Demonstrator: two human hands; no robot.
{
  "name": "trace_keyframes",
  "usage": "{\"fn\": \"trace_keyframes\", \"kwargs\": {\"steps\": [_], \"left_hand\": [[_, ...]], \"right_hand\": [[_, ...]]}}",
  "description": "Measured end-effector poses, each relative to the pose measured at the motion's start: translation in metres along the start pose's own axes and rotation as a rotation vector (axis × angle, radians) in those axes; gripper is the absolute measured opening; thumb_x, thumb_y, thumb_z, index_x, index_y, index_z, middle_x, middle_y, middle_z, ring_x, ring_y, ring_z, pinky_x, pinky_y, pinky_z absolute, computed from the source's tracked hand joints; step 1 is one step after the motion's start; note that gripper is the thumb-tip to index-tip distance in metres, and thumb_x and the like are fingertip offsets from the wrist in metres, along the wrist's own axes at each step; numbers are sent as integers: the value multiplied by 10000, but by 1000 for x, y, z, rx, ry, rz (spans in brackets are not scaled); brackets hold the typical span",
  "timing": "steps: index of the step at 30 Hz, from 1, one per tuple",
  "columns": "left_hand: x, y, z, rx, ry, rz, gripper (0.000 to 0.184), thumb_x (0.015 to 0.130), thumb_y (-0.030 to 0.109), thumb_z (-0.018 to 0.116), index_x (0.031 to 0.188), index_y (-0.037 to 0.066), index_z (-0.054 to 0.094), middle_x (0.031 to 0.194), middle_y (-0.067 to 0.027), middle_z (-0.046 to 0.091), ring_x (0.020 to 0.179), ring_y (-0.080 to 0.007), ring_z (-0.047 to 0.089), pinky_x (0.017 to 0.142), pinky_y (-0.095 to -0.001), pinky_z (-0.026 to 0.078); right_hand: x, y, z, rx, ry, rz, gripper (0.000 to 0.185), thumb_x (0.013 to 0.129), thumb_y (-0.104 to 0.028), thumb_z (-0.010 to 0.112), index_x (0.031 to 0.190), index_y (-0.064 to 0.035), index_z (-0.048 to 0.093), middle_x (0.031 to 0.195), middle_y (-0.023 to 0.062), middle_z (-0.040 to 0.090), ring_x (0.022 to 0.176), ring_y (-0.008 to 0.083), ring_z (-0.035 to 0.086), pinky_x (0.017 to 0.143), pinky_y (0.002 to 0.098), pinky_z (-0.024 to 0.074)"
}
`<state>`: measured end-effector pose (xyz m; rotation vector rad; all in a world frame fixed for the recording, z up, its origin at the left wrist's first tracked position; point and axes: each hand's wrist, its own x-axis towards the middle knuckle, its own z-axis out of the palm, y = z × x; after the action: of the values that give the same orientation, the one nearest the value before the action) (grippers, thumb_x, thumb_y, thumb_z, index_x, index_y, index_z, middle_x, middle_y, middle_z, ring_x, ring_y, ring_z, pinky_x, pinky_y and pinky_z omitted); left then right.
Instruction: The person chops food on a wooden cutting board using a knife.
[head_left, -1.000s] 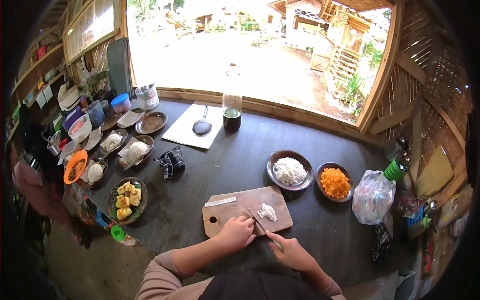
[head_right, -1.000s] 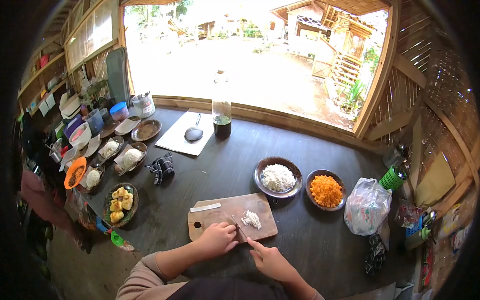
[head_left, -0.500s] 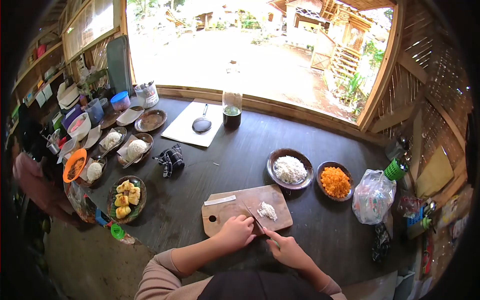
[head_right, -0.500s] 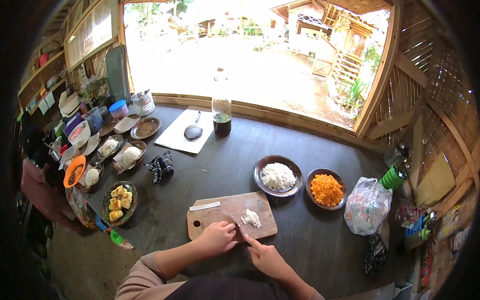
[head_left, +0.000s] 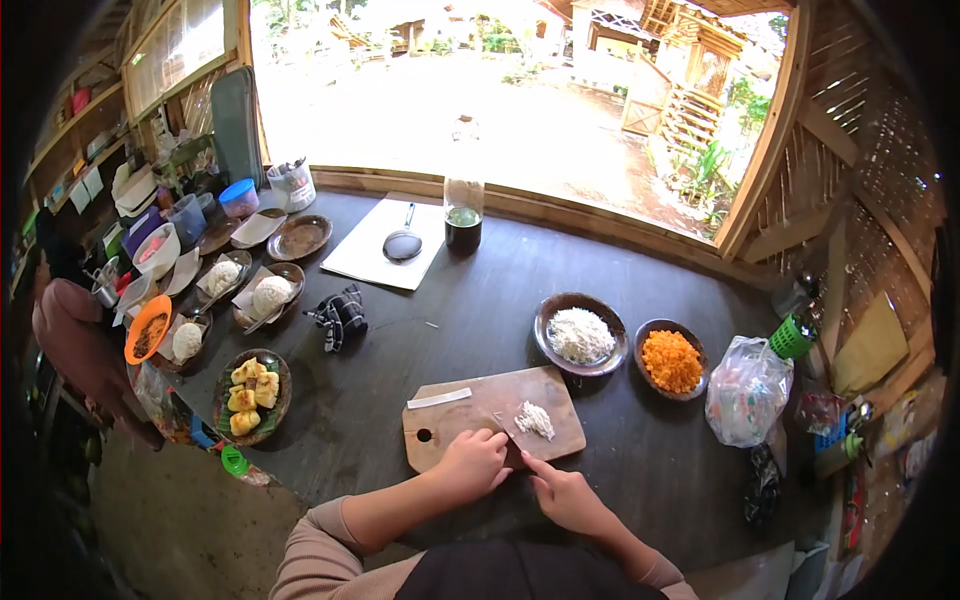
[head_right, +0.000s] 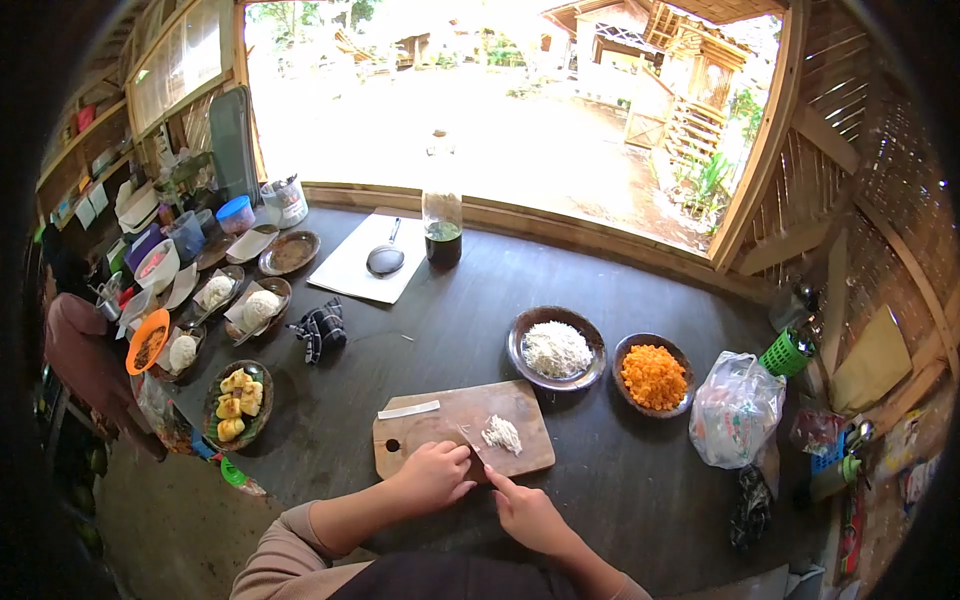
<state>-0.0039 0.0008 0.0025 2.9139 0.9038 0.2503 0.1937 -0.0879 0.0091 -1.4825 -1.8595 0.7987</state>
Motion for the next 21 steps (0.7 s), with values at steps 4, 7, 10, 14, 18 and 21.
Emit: {"fn": "trace_keyframes", "kwargs": {"steps": [4,7,10,14,18,21], "left_hand": [[-1,-2,0,-4,14,10,361,888,372,642,902,17,707,1031,-77,619,995,-236,594,850,-367,493],[-1,-1,1,-7,-2,8,366,888,372,643,912,12,707,1042,-82,621,1007,-243,598,860,-373,493],[-2,-1,3,-10,18,9,369,890,370,641,922,8,707,1054,-88,624,1017,-250,602,870,-377,493],[-2,-2,3,-22,32,9,363,891,363,640,926,8,707,1061,-91,627,1019,-249,604,878,-378,494],[0,-2,6,-44,6,-15,333,874,351,654,908,25,711,1060,-74,631,1025,-235,597,851,-381,477],[1,-3,7,-61,9,-12,320,879,342,648,903,28,706,1036,-73,628,1017,-235,599,843,-381,482]], "right_hand": [[0,-10,-5,-11,-29,36,420,945,-99,603,1363,-96,564,888,301,645,818,425,685,697,419,538],[-5,-12,-14,56,-36,48,419,944,-107,611,1360,-92,566,849,296,642,736,419,680,684,409,532],[-8,-18,-23,31,-84,86,416,943,-116,620,1355,-89,570,807,288,638,647,391,651,673,394,525],[-8,-19,-25,33,-87,95,414,943,-116,623,1352,-85,572,799,287,635,616,372,627,671,382,523],[-2,-3,-8,85,-43,72,416,944,-101,617,1357,-84,567,916,299,657,759,408,686,717,390,535],[5,-2,-1,32,-30,23,418,945,-91,614,1360,-83,563,1002,295,668,867,421,691,755,396,541]]}}
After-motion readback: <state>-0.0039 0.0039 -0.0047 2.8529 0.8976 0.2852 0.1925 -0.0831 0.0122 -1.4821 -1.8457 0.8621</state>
